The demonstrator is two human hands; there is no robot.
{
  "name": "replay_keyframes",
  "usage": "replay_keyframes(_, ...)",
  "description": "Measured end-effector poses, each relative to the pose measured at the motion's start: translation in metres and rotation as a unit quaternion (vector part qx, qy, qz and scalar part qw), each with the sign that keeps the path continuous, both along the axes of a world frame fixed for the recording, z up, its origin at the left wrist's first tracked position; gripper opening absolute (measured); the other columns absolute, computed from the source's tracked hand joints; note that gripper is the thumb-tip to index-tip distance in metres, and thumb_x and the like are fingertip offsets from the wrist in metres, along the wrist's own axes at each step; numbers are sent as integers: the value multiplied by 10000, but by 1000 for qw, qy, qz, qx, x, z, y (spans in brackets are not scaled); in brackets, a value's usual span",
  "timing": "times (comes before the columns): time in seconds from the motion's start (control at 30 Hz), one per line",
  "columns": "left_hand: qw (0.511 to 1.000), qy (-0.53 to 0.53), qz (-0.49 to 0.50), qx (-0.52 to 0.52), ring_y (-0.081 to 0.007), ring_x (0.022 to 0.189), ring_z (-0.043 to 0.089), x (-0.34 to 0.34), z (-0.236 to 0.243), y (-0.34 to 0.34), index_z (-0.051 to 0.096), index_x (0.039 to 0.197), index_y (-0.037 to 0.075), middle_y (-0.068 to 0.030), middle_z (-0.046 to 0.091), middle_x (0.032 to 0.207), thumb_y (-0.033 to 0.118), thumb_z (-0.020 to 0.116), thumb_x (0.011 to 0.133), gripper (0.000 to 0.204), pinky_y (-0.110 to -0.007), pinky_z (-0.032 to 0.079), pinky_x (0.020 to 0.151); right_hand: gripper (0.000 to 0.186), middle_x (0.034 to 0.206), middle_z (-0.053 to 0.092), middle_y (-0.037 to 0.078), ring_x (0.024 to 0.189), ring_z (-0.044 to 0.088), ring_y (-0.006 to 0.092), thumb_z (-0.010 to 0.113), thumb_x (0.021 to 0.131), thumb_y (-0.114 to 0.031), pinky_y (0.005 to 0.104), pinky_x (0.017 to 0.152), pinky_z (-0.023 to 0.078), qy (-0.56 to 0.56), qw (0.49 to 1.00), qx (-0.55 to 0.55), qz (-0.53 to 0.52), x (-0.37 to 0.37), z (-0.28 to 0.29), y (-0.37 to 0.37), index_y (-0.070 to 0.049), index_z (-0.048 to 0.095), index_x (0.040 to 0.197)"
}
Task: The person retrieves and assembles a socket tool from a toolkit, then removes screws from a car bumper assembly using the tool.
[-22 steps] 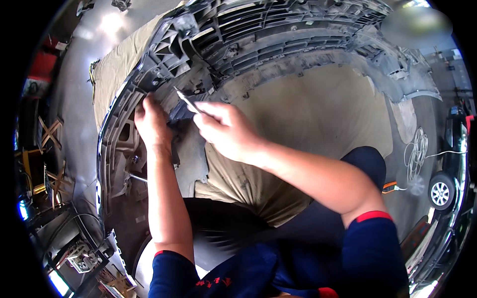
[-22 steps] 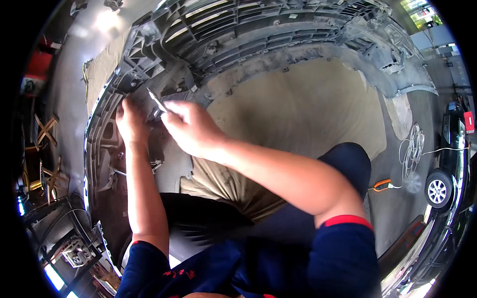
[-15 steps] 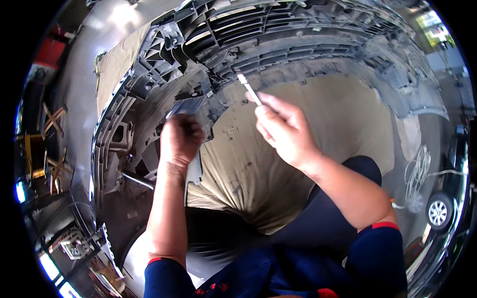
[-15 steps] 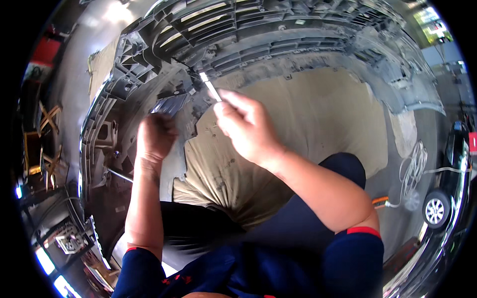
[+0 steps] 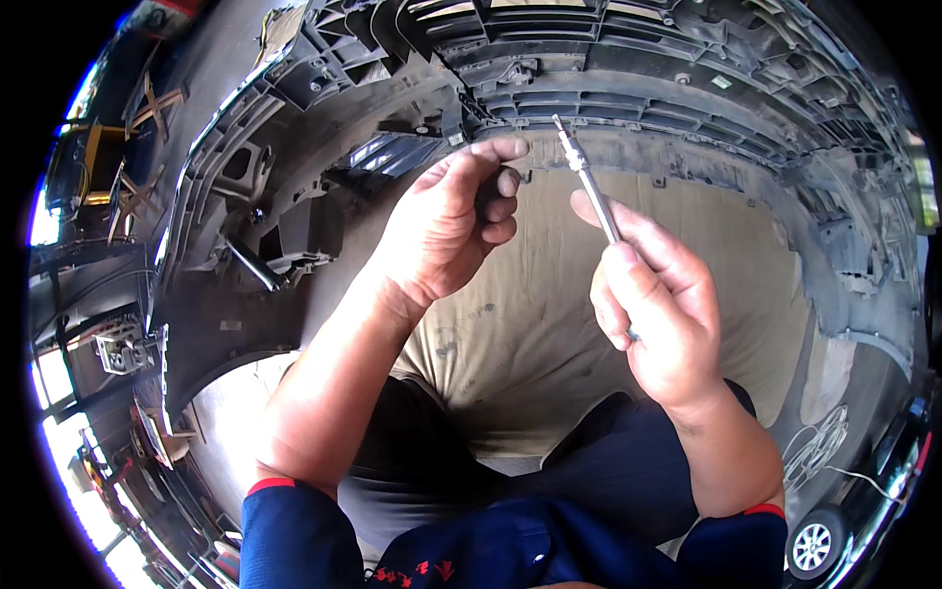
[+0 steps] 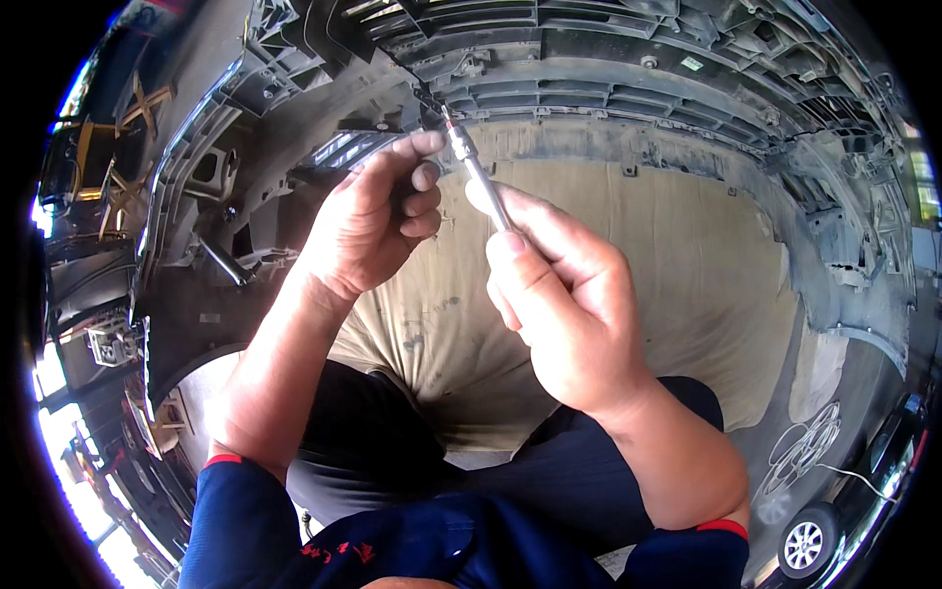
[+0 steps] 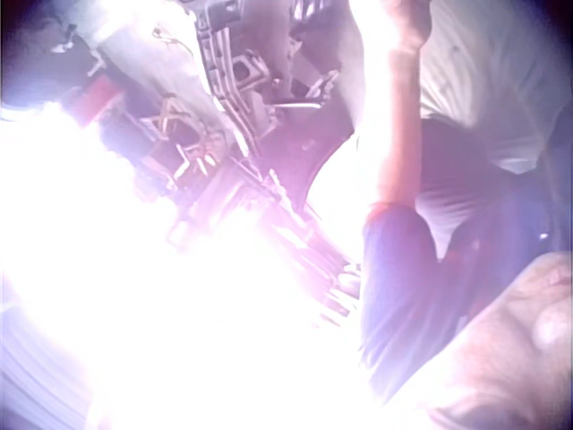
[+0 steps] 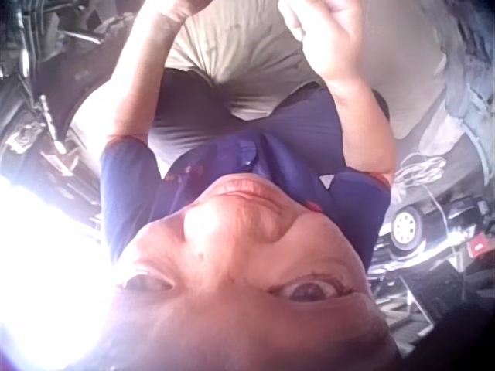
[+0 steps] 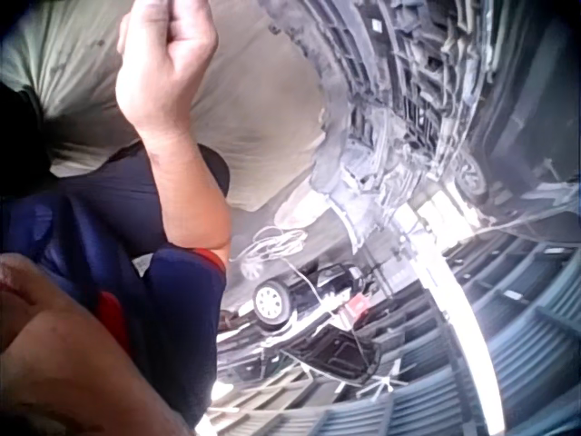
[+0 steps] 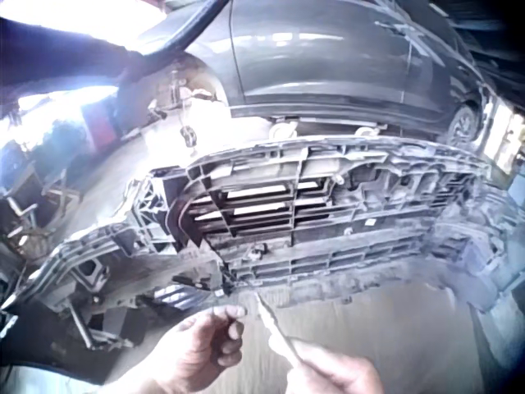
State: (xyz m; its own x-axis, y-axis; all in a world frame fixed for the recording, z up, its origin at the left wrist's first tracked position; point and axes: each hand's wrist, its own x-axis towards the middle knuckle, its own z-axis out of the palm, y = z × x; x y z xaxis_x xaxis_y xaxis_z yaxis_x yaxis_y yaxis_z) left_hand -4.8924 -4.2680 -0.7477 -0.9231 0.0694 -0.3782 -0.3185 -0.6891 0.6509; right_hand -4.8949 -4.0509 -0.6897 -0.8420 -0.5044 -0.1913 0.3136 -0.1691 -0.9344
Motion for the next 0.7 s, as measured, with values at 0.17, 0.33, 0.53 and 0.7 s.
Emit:
replay_keyframes(0.17,1000,23,-17,1,-82,664,365,-9,11,13,584,1307,43,40,470,822,288,516,1068,349,-230,344,600,398,736,511,-33,593,440,38,499,1088,-147,203,537,349,9,999,-30,30,5,4,17,44,520,1436)
replay_keyframes(0.33,1000,-9,-10,-9,-94,675,407,-21,25,20,593,1280,35,16,536,837,274,406,1082,363,-235,351,602,398,729,518,-33,587,440,38,491,1090,-146,198,531,347,31,999,-14,21,8,2,16,51,520,1434)
replay_keyframes(0.53,999,45,3,-9,-104,700,452,-17,28,8,608,1199,40,-11,584,842,242,473,1071,275,-254,393,624,402,728,515,-40,579,433,33,497,1082,-131,193,502,355,48,999,16,-17,11,0,6,64,519,1432)
replay_keyframes(0.7,997,71,24,-4,-112,719,488,-10,30,-2,616,1088,67,-36,629,873,209,546,1046,164,-273,424,632,403,704,475,-49,574,430,29,486,1079,-129,189,498,351,70,997,21,0,13,-5,-7,70,521,1428)
